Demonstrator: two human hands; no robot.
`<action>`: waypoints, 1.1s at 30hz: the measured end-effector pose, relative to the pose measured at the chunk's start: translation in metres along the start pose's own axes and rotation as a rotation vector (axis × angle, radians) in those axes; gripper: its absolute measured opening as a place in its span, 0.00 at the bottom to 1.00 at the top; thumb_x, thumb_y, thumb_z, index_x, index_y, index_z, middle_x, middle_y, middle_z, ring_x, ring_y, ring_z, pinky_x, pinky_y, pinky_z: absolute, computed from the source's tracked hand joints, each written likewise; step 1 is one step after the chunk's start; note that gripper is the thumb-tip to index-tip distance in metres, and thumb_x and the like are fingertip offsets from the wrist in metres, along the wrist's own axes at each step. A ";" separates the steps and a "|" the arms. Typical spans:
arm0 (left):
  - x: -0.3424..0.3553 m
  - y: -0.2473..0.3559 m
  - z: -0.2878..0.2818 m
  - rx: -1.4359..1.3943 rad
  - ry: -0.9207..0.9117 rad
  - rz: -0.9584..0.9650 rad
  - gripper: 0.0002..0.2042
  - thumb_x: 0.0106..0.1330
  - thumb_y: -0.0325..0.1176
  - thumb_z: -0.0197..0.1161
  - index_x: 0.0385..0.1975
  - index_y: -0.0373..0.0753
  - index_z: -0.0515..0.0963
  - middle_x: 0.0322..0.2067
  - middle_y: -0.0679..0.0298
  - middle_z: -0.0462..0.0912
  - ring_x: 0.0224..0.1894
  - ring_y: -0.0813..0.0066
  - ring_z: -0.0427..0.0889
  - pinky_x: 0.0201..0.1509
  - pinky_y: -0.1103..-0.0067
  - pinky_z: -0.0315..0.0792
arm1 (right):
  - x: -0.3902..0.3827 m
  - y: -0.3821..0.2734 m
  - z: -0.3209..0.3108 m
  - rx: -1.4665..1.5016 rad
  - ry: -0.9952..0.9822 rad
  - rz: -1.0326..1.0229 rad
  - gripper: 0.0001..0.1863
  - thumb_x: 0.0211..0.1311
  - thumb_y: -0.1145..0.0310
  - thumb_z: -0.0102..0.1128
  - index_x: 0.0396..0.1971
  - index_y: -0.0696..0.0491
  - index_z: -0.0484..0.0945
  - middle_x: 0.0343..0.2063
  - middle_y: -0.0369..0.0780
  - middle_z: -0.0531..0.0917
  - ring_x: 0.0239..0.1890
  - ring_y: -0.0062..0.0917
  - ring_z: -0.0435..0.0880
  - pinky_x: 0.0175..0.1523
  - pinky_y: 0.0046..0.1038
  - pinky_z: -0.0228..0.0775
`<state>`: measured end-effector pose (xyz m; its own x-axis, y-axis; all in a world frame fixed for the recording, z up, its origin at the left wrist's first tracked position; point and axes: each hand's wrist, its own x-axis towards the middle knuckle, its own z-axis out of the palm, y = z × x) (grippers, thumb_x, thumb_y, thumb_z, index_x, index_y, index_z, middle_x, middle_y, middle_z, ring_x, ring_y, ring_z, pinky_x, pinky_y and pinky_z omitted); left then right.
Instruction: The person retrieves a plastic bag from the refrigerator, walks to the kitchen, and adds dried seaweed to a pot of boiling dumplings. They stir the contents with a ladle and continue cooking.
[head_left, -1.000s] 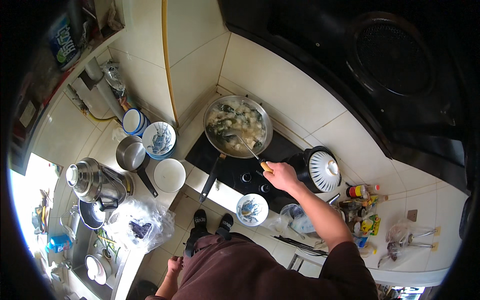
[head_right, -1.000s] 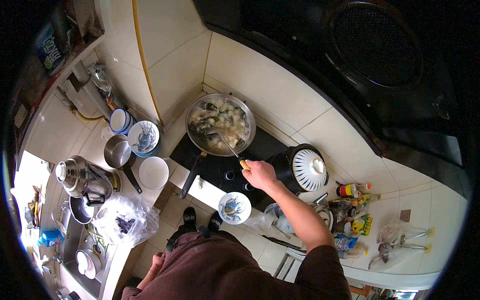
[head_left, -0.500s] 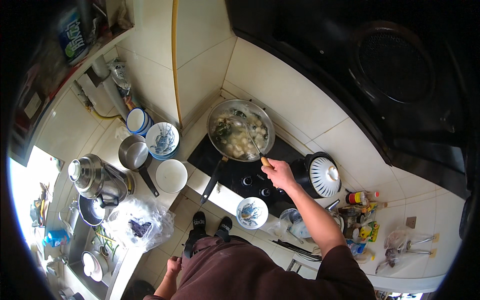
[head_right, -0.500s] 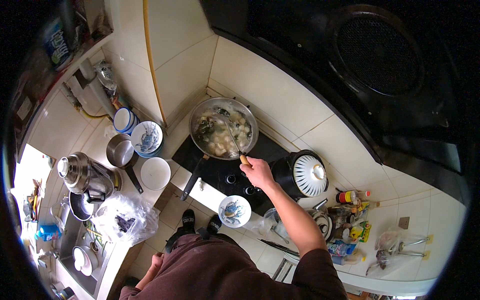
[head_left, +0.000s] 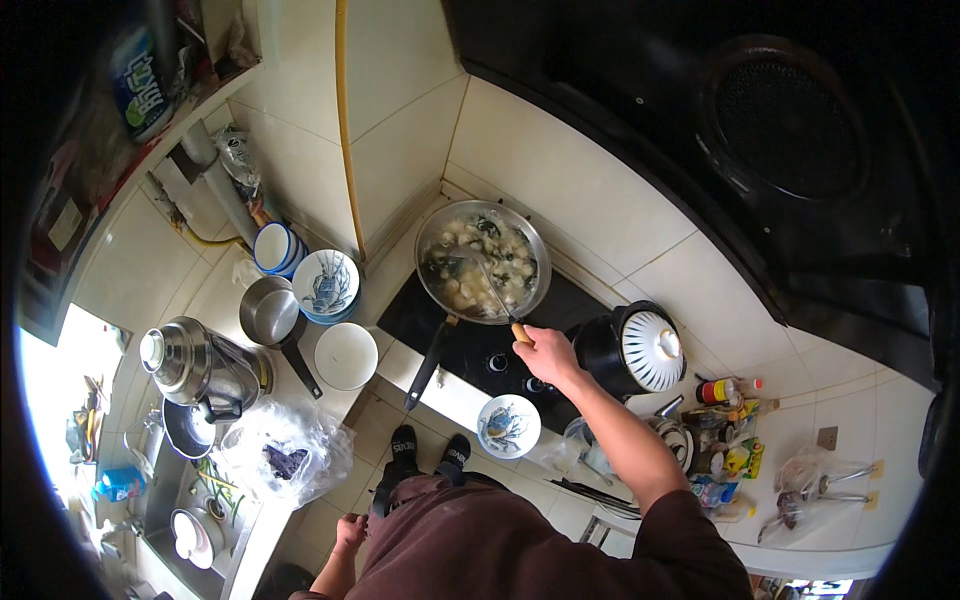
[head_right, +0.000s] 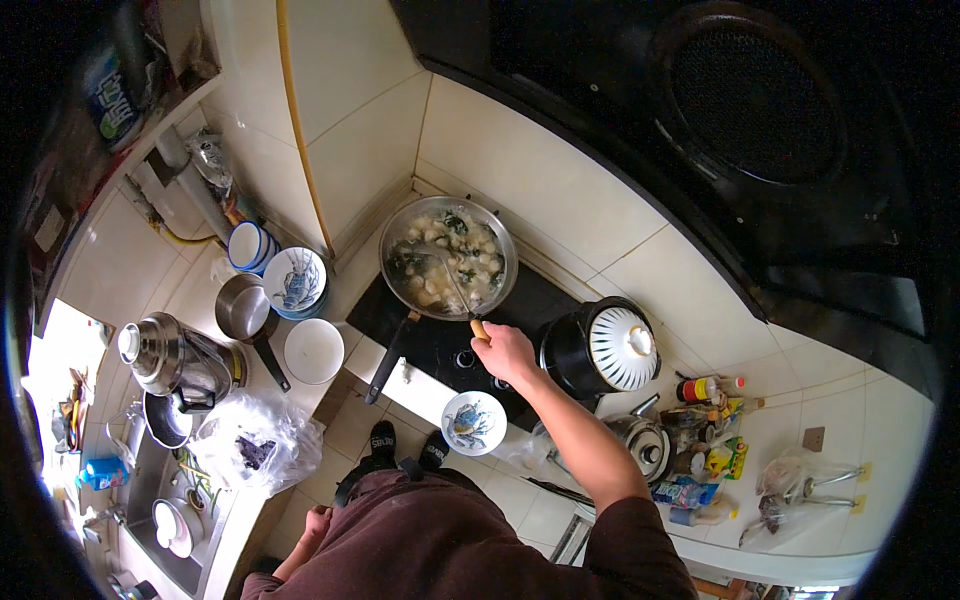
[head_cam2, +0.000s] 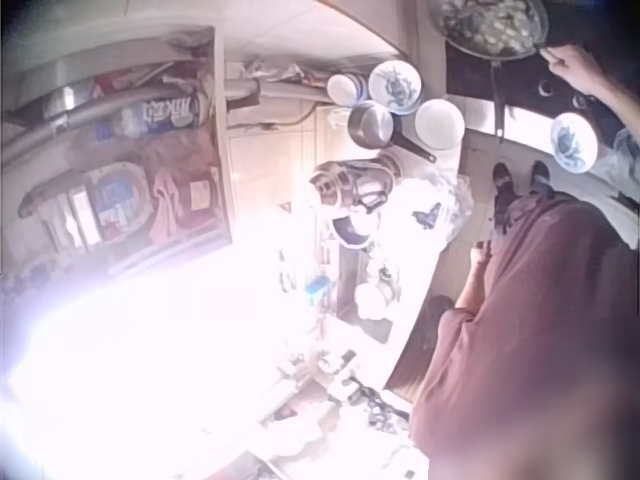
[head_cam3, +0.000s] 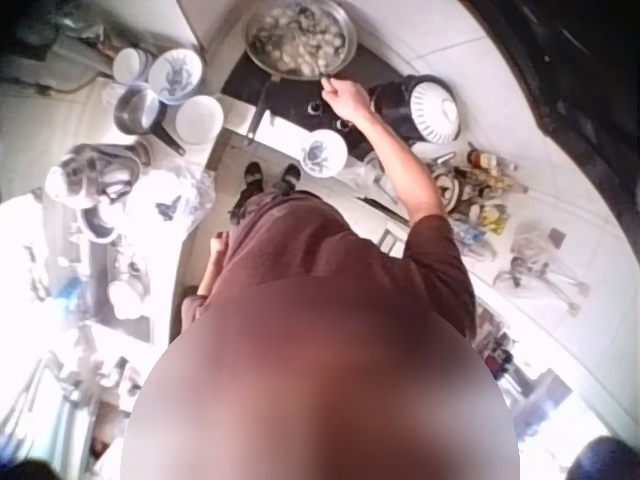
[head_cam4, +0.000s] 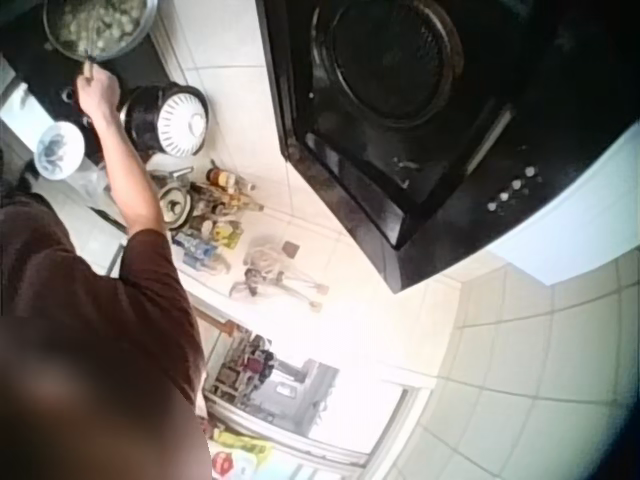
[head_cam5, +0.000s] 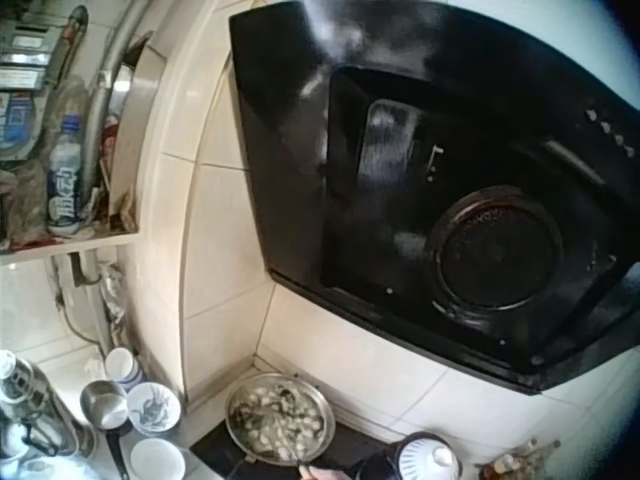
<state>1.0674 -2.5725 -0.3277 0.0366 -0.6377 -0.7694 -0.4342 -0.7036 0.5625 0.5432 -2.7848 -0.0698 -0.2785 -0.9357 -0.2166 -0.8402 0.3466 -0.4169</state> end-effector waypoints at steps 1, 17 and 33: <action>0.000 -0.001 -0.001 -0.004 0.000 0.006 0.11 0.63 0.34 0.61 0.29 0.30 0.80 0.19 0.62 0.79 0.16 0.75 0.74 0.19 0.77 0.69 | -0.004 0.000 -0.003 -0.010 0.002 -0.009 0.16 0.60 0.55 0.58 0.39 0.52 0.80 0.29 0.49 0.84 0.36 0.47 0.83 0.41 0.44 0.76; 0.026 0.000 0.001 0.001 -0.067 0.058 0.11 0.63 0.35 0.61 0.28 0.30 0.79 0.19 0.62 0.79 0.17 0.74 0.76 0.20 0.77 0.70 | -0.031 0.006 -0.029 0.168 0.076 -0.089 0.14 0.60 0.57 0.60 0.37 0.53 0.79 0.25 0.50 0.82 0.32 0.48 0.81 0.34 0.43 0.72; 0.001 0.011 -0.005 0.043 -0.062 0.013 0.10 0.65 0.34 0.61 0.29 0.32 0.79 0.17 0.64 0.76 0.15 0.76 0.72 0.18 0.78 0.67 | -0.045 0.010 -0.036 0.531 -0.187 0.155 0.10 0.62 0.65 0.62 0.30 0.57 0.79 0.14 0.35 0.77 0.12 0.17 0.74 0.16 0.24 0.64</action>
<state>1.0669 -2.5826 -0.3213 -0.0249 -0.6252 -0.7801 -0.4729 -0.6801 0.5602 0.5308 -2.7411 -0.0328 -0.2521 -0.8605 -0.4426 -0.4345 0.5094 -0.7428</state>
